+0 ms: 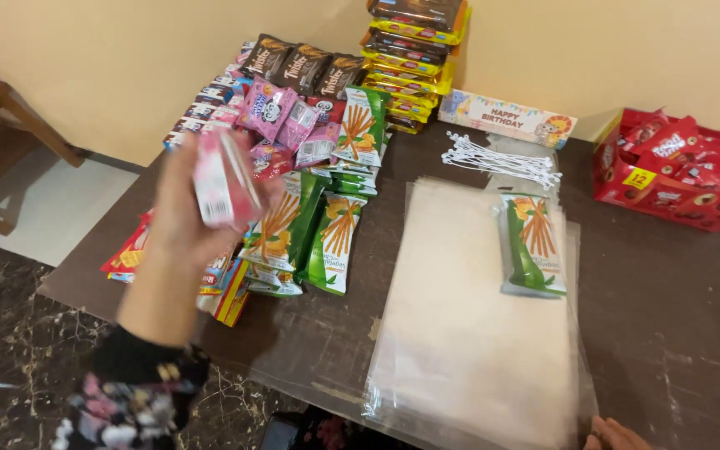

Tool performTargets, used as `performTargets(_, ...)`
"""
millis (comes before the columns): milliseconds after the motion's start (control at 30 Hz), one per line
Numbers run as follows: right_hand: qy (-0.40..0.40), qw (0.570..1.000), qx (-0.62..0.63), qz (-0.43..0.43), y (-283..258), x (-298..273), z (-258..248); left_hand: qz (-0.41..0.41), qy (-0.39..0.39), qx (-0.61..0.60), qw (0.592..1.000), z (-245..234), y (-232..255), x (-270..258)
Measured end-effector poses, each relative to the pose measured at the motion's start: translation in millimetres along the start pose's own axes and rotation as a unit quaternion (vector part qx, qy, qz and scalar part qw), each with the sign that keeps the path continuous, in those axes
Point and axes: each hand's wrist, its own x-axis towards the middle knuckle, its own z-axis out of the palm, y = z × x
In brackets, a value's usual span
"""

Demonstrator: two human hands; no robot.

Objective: Assembling a variety of individual snack packages into a larger clear plastic bag.

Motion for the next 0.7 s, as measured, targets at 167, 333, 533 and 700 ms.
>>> performTargets(167,0.076,0.996,0.042,-0.022,-36.5,-40.9,-12.6,-0.145,-0.239,-0.271,0.921,7.7,-78.8,-33.9)
performTargets(333,0.195,0.943,0.201,-0.182,61.0,-50.8,45.1,-0.173,-0.243,-0.025,0.954,56.5,-174.3,-101.0)
performTargets(533,-0.295,0.53,0.552,0.572,-86.3,-82.6,11.4,0.304,-0.514,0.481,0.642,95.7,-225.5,-170.1)
performTargets(700,-0.188,0.821,0.491,0.223,-91.0,-105.1,-32.3,0.133,-0.623,0.537,0.553,96.6,-262.4,-161.1)
